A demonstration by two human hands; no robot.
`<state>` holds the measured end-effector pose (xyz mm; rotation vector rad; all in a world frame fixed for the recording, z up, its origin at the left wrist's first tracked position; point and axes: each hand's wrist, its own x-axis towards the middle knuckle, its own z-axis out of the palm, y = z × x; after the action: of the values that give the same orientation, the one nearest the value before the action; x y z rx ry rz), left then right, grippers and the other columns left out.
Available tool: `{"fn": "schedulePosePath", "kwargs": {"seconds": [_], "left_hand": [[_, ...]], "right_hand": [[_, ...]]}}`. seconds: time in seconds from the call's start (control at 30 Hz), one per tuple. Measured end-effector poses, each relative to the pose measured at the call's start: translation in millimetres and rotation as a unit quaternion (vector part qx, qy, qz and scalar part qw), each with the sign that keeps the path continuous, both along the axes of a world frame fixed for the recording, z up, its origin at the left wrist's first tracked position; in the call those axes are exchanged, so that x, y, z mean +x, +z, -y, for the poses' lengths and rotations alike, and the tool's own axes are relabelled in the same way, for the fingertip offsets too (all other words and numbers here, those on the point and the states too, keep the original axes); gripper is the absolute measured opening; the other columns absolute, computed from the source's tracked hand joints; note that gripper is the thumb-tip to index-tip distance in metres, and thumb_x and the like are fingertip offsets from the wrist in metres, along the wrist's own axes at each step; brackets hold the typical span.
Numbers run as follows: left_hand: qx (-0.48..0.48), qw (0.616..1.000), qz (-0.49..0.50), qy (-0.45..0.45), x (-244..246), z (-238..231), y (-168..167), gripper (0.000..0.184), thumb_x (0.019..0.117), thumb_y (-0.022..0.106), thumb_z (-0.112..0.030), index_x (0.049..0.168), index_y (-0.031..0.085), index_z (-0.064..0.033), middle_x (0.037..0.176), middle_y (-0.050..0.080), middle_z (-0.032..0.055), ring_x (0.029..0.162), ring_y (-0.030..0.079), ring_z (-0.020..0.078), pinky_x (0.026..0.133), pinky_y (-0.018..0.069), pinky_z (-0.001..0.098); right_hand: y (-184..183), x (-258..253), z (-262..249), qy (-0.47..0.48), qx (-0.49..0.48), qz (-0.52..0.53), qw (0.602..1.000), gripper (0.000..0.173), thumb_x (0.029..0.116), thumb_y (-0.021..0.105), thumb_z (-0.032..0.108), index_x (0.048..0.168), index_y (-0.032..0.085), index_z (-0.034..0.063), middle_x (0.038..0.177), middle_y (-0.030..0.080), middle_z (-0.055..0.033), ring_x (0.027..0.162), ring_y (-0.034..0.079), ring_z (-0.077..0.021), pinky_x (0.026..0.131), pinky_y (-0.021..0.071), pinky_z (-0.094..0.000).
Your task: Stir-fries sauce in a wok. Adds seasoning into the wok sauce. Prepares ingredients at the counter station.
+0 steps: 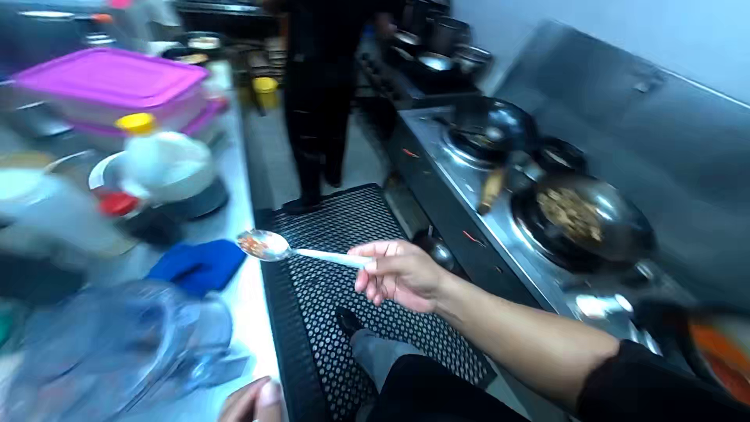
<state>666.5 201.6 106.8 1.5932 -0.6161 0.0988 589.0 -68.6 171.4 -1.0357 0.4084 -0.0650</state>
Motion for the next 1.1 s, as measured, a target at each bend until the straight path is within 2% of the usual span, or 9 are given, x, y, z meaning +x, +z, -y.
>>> {"fn": "schedulePosePath", "kwargs": {"seconds": [0.2, 0.3, 0.4, 0.47, 0.6, 0.7, 0.83, 0.97, 1.1], "left_hand": [[0.24, 0.897, -0.155, -0.338, -86.7, 102.9, -9.8, 0.032, 0.1047, 0.052, -0.015, 0.114, 0.071, 0.0085, 0.099, 0.075, 0.0158, 0.09, 0.074, 0.0182, 0.085, 0.0614, 0.0374], [0.245, 0.829, -0.278, -0.419, -138.9, 162.0, -13.3, 0.043, 0.1107, 0.035, -0.021, 0.125, 0.065, 0.0065, 0.103, 0.075, 0.0116, 0.093, 0.074, 0.0181, 0.085, 0.0623, 0.039], [0.243, 0.788, -0.349, -0.445, -208.9, 231.9, -12.5, 0.041, 0.1123, 0.031, -0.024, 0.112, 0.066, -0.0011, 0.068, 0.06, -0.0015, 0.057, 0.058, 0.0076, 0.056, 0.0534, 0.0266], [0.266, 0.757, -0.351, -0.482, -259.4, 275.3, -11.4, 0.035, 0.1116, 0.037, -0.018, 0.119, 0.064, 0.002, 0.063, 0.061, 0.0031, 0.044, 0.052, 0.009, 0.041, 0.0472, 0.0257], [0.321, 0.72, -0.318, -0.527, -377.9, 358.0, -17.6, 0.032, 0.1105, 0.037, -0.013, 0.106, 0.065, 0.0019, 0.076, 0.069, 0.005, 0.062, 0.065, 0.0117, 0.058, 0.0562, 0.0284], [0.368, 0.693, -0.249, -0.568, -464.8, 408.4, -23.3, 0.034, 0.1118, 0.038, -0.016, 0.111, 0.066, 0.0028, 0.062, 0.06, 0.0029, 0.048, 0.056, 0.0108, 0.044, 0.0487, 0.0258], [0.418, 0.623, -0.107, -0.653, -565.2, 471.3, -28.7, 0.031, 0.1098, 0.044, -0.018, 0.11, 0.072, -0.003, 0.06, 0.052, -0.0012, 0.047, 0.045, 0.0081, 0.045, 0.0396, 0.0245], [0.486, 0.563, 0.028, -0.668, -658.3, 522.8, -40.3, 0.029, 0.1091, 0.049, -0.02, 0.106, 0.073, -0.0043, 0.067, 0.058, 0.0014, 0.055, 0.052, 0.0111, 0.055, 0.046, 0.029], [0.523, 0.517, 0.177, -0.654, -719.4, 557.3, -58.8, 0.035, 0.1075, 0.051, -0.03, 0.098, 0.073, -0.0043, 0.082, 0.067, 0.0136, 0.073, 0.064, 0.0281, 0.071, 0.0526, 0.0503]], "right_hand": [[-39.7, -164.8, 2.5, -0.237, 0.144, -0.092, 0.956, 0.03, 0.1056, 0.044, 0.006, 0.135, 0.051, 0.0029, 0.094, 0.07, -0.0085, 0.074, 0.069, -0.0153, 0.066, 0.0586, -0.0295], [-49.1, -213.5, -0.6, -0.29, 0.168, -0.075, 0.939, 0.03, 0.1058, 0.044, 0.006, 0.136, 0.046, 0.0058, 0.096, 0.07, -0.009, 0.072, 0.069, -0.0157, 0.064, 0.0588, -0.0305], [-60.5, -270.3, 8.8, -0.334, 0.164, -0.061, 0.926, 0.029, 0.1052, 0.047, 0.008, 0.134, 0.047, 0.0065, 0.092, 0.069, -0.0083, 0.07, 0.069, -0.0164, 0.064, 0.0593, -0.032], [-69.4, -320.1, 22.9, -0.352, 0.123, -0.068, 0.925, 0.028, 0.1044, 0.049, 0.009, 0.132, 0.049, 0.0054, 0.09, 0.069, -0.0092, 0.069, 0.068, -0.017, 0.062, 0.0593, -0.0335], [-54.8, -465.5, 72.4, -0.291, -0.125, -0.205, 0.926, 0.03, 0.1029, 0.054, 0.011, 0.128, 0.061, -0.0035, 0.101, 0.073, -0.0161, 0.083, 0.072, -0.0231, 0.078, 0.0609, -0.0419], [-19.3, -596.9, 88.0, -0.393, -0.297, -0.303, 0.816, 0.031, 0.1043, 0.055, 0.021, 0.128, 0.068, 0.0056, 0.111, 0.073, -0.01, 0.097, 0.072, -0.0183, 0.09, 0.0596, -0.0402], [-22.4, -776.1, 97.0, -0.539, -0.335, -0.564, 0.528, 0.038, 0.1008, 0.065, 0.029, 0.136, 0.065, 0.0141, 0.127, 0.068, -0.0102, 0.117, 0.066, -0.0266, 0.099, 0.0552, -0.0531], [-103.7, -875.1, 82.3, -0.363, -0.16, -0.751, 0.528, 0.074, 0.092, 0.074, 0.033, 0.155, 0.043, 0.0088, 0.139, 0.058, -0.0265, 0.126, 0.056, -0.0491, 0.098, 0.0471, -0.0697], [-137.8, -876.6, 65.0, -0.367, -0.128, -0.74, 0.549, 0.051, 0.1019, 0.058, 0.022, 0.153, 0.049, 0.0227, 0.124, 0.067, -0.0203, 0.105, 0.069, -0.0434, 0.085, 0.0556, -0.0643]]}}
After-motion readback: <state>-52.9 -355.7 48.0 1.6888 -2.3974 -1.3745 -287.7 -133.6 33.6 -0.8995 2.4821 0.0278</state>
